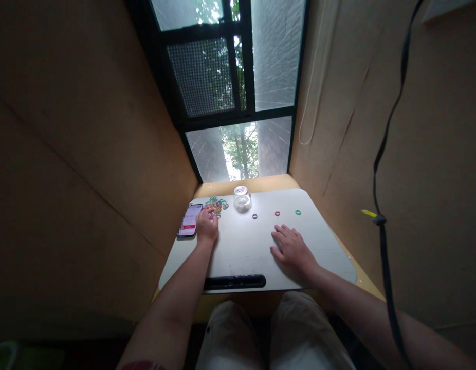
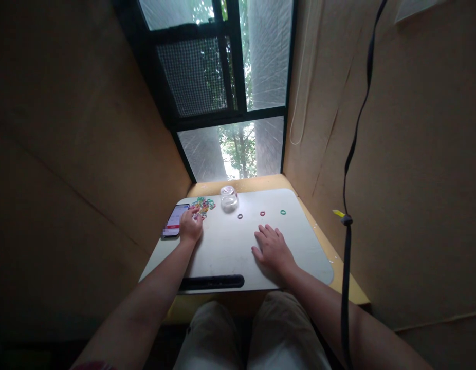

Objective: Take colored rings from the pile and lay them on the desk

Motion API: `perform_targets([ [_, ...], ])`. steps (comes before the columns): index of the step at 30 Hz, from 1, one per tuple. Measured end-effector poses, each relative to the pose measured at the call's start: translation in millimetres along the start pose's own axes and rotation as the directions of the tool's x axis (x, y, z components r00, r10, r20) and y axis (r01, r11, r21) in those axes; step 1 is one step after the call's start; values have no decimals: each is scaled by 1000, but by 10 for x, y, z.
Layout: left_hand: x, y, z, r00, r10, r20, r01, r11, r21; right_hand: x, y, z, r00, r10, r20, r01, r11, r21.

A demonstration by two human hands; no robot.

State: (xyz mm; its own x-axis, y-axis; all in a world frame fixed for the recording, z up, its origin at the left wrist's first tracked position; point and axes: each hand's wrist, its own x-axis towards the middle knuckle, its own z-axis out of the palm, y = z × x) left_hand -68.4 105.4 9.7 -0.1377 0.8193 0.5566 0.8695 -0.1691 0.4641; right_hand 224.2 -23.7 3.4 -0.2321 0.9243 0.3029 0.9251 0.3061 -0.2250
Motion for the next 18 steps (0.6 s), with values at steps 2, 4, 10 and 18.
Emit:
perform_targets([
  [2, -8, -25, -3, 1000, -26, 1, 26, 999, -45, -1, -1, -2, 1000, -1, 1, 1, 1000, -2],
  [4, -11, -42, -3, 998, -62, 15, 63, 995, -73, -1, -3, -8, 1000, -2, 8, 2, 1000, -4],
  [10, -8, -70, 12, 987, -158, 25, 160, 979, -123, -2, -8, -27, 1000, -3, 7, 3, 1000, -11],
  [18, -30, -41, 1, 989, -138, 43, 143, 979, -142, 8, 3, 2, 1000, 4, 9, -4, 1000, -17],
])
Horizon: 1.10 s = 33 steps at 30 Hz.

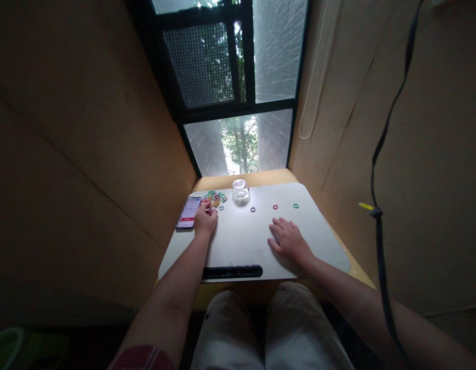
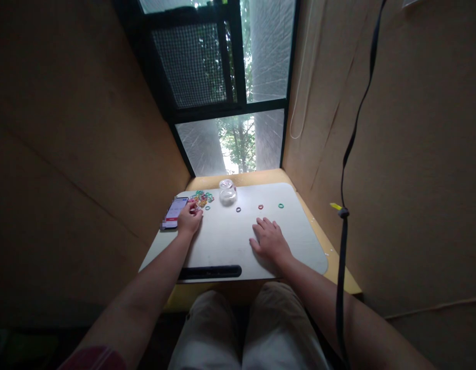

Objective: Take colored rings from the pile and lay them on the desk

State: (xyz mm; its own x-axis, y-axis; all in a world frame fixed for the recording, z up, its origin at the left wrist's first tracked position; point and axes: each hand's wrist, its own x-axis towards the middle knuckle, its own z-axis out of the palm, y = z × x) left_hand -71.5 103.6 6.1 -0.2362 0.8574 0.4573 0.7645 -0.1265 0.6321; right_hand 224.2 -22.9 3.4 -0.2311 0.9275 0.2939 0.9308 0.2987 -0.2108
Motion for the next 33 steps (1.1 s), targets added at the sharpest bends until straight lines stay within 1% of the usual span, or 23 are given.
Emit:
perform_targets([
  [3, -14, 7, -16, 1000, -12, -14, 11, 998, -60, 0, -2, 2, 1000, 0, -4, 0, 1000, 1],
  [8, -44, 10, -74, 993, -121, 4, 117, 947, -299, -14, -11, -10, 1000, -1, -19, 1, 1000, -3],
  [11, -94, -6, -99, 985, -170, -3, 159, 924, -348, -13, -8, -12, 1000, -3, -20, 3, 1000, -4],
  [14, -222, -16, -105, 983, -185, 17, 178, 907, -381, -7, -1, -5, 1000, -6, -22, 6, 1000, -3],
  [17, -445, 36, -107, 985, -168, 48, 172, 882, -438, -3, 1, 7, 999, -17, -38, 16, 1000, -4],
  [20, -709, 174, -109, 987, -113, 115, 156, 853, -498, 3, -3, 18, 999, -19, -46, 19, 1000, -6],
  [22, -867, 305, -99, 981, -91, 174, 173, 815, -553, 8, -4, 25, 999, -17, -40, 17, 1000, -7],
  [25, -1050, 538, -40, 950, -48, 308, 231, 769, -596, 13, 2, 38, 999, -11, -33, 11, 1000, -3],
  [27, -1141, 709, 32, 931, 3, 366, 238, 754, -613, 20, 15, 44, 999, -9, -30, 9, 1000, 4],
  [30, -1241, 959, 174, 910, 99, 402, 203, 739, -642, 64, 37, 51, 1000, 2, -21, -1, 999, 42],
  [33, -1293, 1120, 304, 893, 158, 421, 190, 716, -672, 171, 19, 75, 1000, 26, -13, -23, 987, 161],
])
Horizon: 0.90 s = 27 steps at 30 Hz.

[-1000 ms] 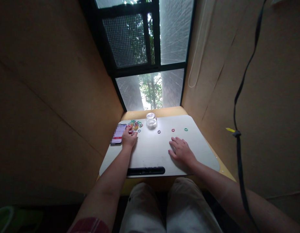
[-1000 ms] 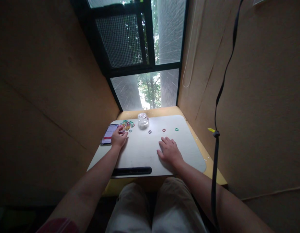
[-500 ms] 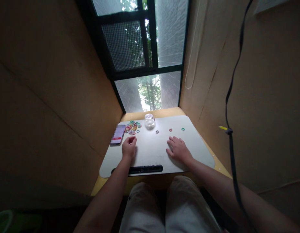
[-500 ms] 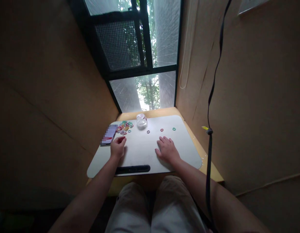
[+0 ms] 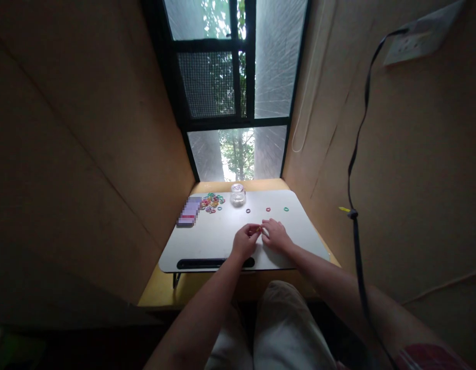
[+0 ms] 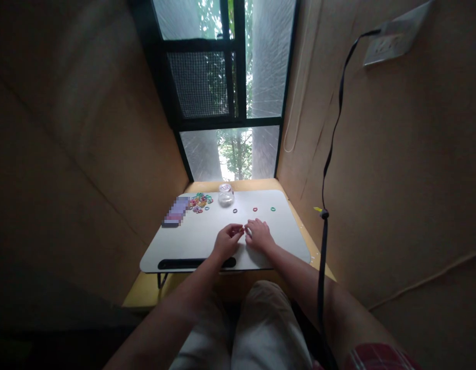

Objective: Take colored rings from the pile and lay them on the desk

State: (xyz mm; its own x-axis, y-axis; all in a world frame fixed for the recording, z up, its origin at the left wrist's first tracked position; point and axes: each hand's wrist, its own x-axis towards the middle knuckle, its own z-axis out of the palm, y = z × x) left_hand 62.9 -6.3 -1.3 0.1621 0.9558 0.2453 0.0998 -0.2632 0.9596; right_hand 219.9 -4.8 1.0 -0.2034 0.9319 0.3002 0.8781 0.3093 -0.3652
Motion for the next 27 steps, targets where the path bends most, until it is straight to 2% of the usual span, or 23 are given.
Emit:
perform_targets([
  [2, 17, -21, 53, 1000, -9, -16, 9, 1000, 19, 83, -44, 52, 999, -31, 14, 28, 982, 187],
  [5, 18, -84, 31, 996, 3, -88, 4, 997, 77, 158, -137, 168, 1000, -9, -6, 11, 859, 513],
  [7, 3, -122, -1, 995, 6, -97, 3, 996, 94, 150, -194, 236, 998, 36, -49, 0, 804, 594],
  [10, -26, -144, -13, 997, 3, -83, 5, 995, 98, 78, -245, 272, 981, 137, -137, -30, 807, 589],
  [15, -1, -96, -17, 999, -17, -49, 23, 991, 129, -4, -241, 220, 972, 162, -168, -36, 816, 577],
  [20, 68, -30, -210, 999, -15, 35, 5, 957, 289, 25, -252, 228, 971, 170, -166, -60, 851, 523],
  [23, 36, 2, -304, 999, -36, -27, 43, 932, 359, 28, -289, 234, 982, 129, -139, -48, 878, 476],
  [27, -40, 56, -294, 999, 3, -50, 19, 900, 435, 3, -328, 202, 983, 109, -147, -25, 877, 481],
])
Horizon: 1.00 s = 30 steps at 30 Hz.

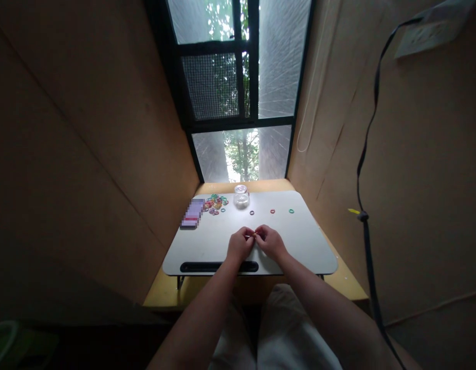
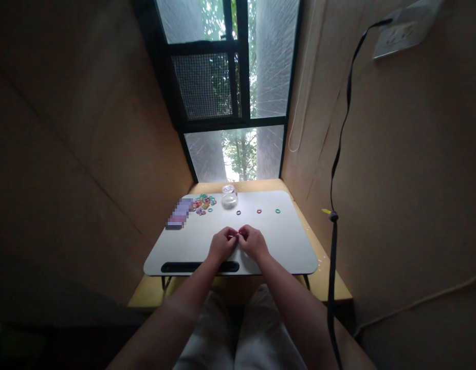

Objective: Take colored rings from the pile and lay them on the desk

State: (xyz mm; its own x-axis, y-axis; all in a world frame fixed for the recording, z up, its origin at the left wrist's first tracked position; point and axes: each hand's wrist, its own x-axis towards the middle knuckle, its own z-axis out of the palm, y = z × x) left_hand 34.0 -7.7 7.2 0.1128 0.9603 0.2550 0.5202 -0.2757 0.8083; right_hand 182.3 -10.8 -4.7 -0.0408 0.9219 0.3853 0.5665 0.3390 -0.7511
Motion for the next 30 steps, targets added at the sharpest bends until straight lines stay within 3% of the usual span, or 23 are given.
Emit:
perform_targets([
  [5, -28, 49, 22, 1000, 6, -26, -6, 1000, -14, -10, -19, -30, 997, -68, 31, 67, 997, 41],
  [12, -24, 7, 39, 999, -14, -37, 14, 1000, -11, -9, 6, -8, 997, -72, -1, 72, 997, -11],
  [20, -62, 19, 10, 1000, 24, 3, -24, 1000, 19, -43, 10, 23, 998, -24, -62, 20, 998, -64],
  [26, -59, 6, 19, 998, 12, 65, -3, 992, -126, -46, -15, 0, 998, -9, -66, 3, 996, -90],
  [30, -58, 0, 20, 998, 33, 46, -30, 998, -62, -49, -15, 1, 998, -12, -68, 5, 995, -99],
])
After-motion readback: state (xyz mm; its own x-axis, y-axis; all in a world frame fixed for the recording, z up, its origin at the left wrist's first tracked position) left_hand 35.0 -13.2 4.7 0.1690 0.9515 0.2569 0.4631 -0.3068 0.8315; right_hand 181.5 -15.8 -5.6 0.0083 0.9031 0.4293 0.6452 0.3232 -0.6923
